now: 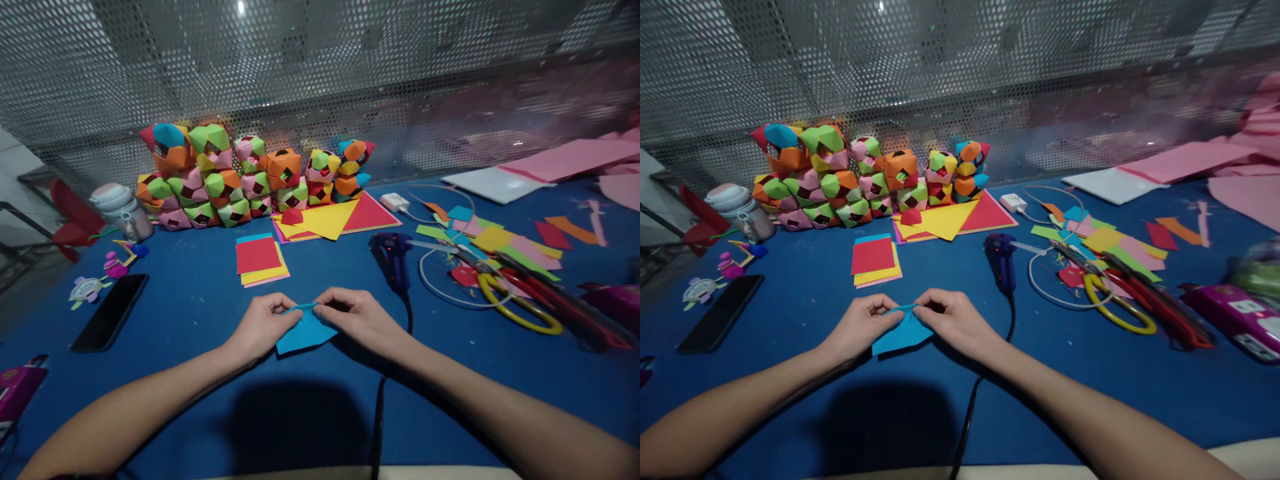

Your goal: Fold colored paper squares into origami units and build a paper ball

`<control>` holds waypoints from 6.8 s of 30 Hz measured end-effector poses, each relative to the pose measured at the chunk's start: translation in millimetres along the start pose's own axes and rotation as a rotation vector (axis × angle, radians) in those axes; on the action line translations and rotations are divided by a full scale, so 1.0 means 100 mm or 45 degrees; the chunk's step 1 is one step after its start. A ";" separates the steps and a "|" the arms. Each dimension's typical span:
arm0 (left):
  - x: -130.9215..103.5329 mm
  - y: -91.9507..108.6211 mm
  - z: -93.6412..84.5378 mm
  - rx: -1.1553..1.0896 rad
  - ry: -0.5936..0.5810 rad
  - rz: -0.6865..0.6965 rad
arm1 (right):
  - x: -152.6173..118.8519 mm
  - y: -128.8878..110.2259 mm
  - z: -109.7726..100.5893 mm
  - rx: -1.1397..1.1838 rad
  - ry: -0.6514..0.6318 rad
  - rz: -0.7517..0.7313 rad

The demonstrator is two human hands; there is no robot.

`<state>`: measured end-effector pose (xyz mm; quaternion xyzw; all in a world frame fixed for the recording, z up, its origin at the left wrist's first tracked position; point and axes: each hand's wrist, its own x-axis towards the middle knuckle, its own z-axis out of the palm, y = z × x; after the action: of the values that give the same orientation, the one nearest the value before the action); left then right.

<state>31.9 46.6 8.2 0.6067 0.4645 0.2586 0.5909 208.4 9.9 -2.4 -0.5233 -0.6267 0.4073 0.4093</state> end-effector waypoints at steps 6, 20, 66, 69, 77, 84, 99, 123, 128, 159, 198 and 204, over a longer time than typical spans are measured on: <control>0.00 0.00 0.01 0.056 0.007 0.008 | 0.00 0.00 -0.01 0.023 -0.026 0.067; 0.01 -0.02 0.01 0.081 0.009 -0.003 | 0.02 0.00 -0.01 -0.003 0.014 0.036; -0.07 -0.33 0.01 0.288 0.112 0.486 | -0.07 0.09 0.25 -0.425 0.166 -0.446; -0.11 -0.30 0.01 0.111 0.093 0.401 | -0.07 0.09 0.22 -0.362 0.199 -0.242; -0.07 -0.33 0.01 0.191 0.160 0.387 | -0.04 0.16 0.15 -0.257 0.239 -0.079; -0.06 -0.20 0.11 -0.004 0.001 0.278 | -0.09 0.20 0.06 -0.238 0.212 -0.075; 0.04 -0.19 0.06 0.540 0.015 0.462 | -0.07 0.29 0.12 -0.333 0.139 -0.319; 0.13 -0.13 -0.23 0.116 0.426 0.307 | 0.34 -0.08 0.32 -0.161 0.191 -0.167; 0.16 -0.17 -0.15 -0.153 0.437 0.238 | 0.31 0.04 0.38 -0.065 0.206 -0.149; 0.06 -0.19 -0.09 -0.324 0.235 0.081 | 0.22 0.11 0.38 -0.332 0.272 -0.754; 0.03 -0.21 -0.09 -0.294 0.167 0.145 | 0.23 -0.02 0.35 0.104 0.119 -0.005; 0.02 -0.18 -0.09 -0.250 0.159 0.154 | 0.21 -0.01 0.35 0.097 0.161 0.005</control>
<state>20.0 50.0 -8.0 0.5555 0.4354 0.3751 0.6009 172.4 27.8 -10.9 -0.5332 -0.5826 0.3978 0.4669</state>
